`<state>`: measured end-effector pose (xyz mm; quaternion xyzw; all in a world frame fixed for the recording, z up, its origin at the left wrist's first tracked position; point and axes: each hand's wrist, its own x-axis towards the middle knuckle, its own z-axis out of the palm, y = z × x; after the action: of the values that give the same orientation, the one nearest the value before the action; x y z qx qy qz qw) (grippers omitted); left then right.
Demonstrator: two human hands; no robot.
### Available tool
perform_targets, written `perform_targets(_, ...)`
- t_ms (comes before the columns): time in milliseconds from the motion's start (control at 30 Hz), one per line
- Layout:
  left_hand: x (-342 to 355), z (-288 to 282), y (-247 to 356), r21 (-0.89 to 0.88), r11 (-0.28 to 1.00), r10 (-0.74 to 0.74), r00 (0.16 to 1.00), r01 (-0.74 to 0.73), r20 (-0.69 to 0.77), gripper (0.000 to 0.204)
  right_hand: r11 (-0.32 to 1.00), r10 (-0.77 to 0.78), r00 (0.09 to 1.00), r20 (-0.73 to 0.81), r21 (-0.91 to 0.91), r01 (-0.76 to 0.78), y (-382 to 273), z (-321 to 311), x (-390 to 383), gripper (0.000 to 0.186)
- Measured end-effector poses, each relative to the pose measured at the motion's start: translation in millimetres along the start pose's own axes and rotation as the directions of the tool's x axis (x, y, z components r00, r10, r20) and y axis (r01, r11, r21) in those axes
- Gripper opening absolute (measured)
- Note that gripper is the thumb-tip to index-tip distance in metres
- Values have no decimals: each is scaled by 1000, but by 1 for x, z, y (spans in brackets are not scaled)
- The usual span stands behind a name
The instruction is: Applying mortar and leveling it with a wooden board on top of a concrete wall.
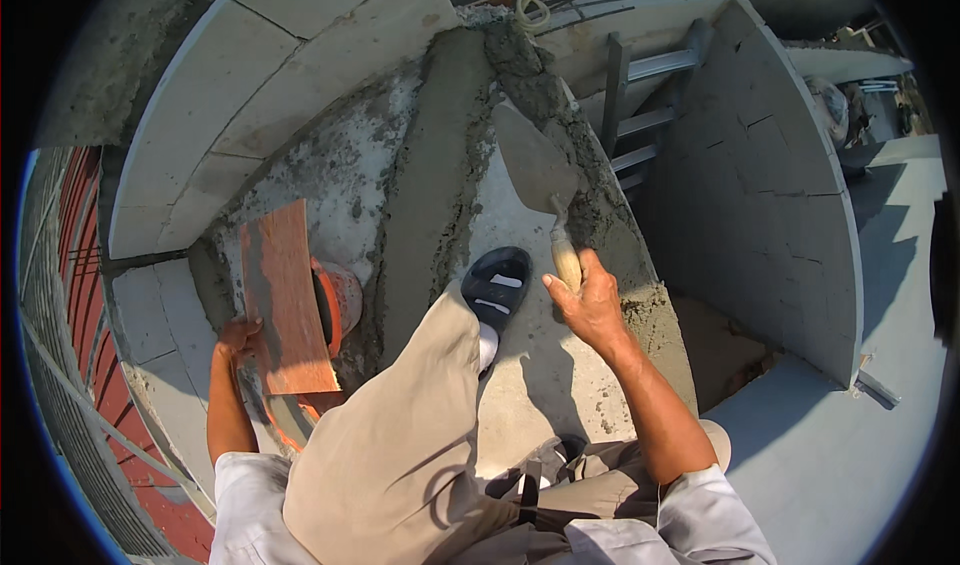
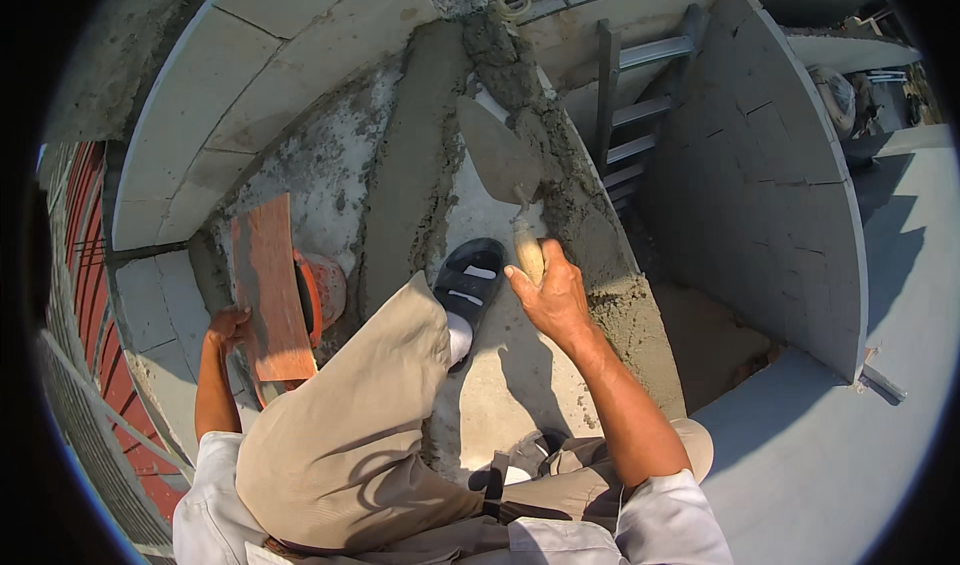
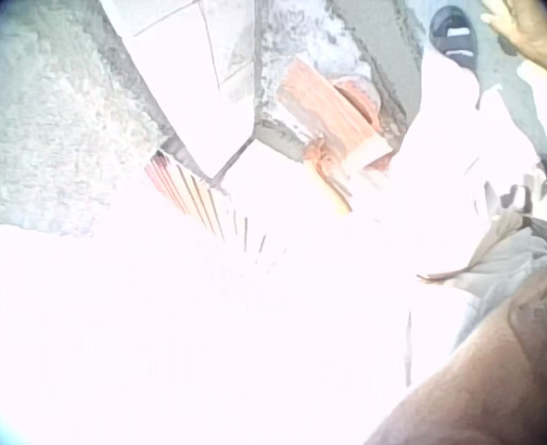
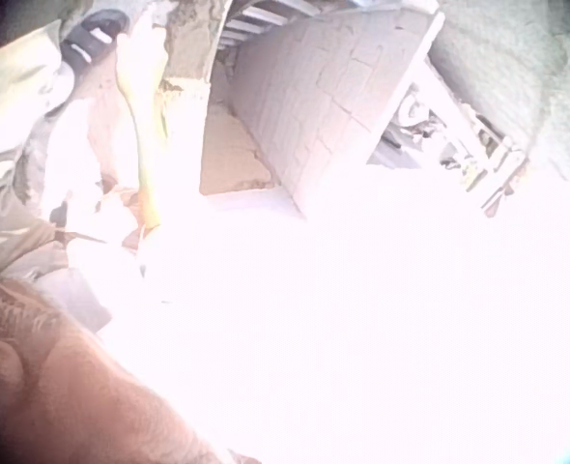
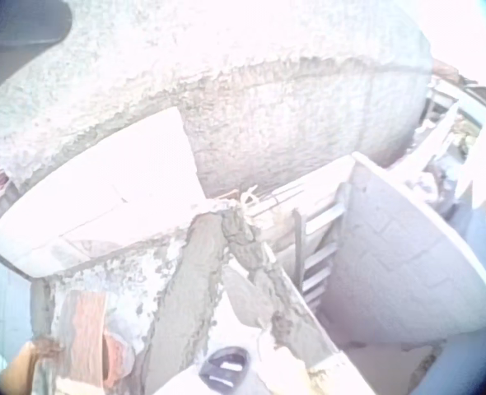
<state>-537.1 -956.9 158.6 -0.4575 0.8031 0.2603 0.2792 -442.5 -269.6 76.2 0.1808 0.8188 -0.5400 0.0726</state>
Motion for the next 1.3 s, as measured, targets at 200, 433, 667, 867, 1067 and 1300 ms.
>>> perform_targets(200,-4,-11,20,11,999,51,991,-53,125,26,998,-56,996,-68,-18,55,16,-13,-4,45)
perform_targets(433,-19,-27,17,-143,972,205,972,-187,117,12,995,83,988,-131,70,-74,6,-45,2,47)
perform_targets(667,-94,-51,110,-397,773,588,793,-494,158,19,993,98,889,-447,105,-56,24,-88,17,40)
perform_targets(867,-187,51,321,-111,459,840,389,-882,378,18,949,262,811,-523,292,-118,40,-135,17,31)
perform_targets(1067,-277,270,492,-252,-245,717,-350,-936,602,13,970,149,707,-692,241,32,18,-206,13,34)
perform_targets(1300,-337,496,501,-312,-587,365,-588,-747,722,22,863,386,765,-516,494,-103,57,-225,-16,46)
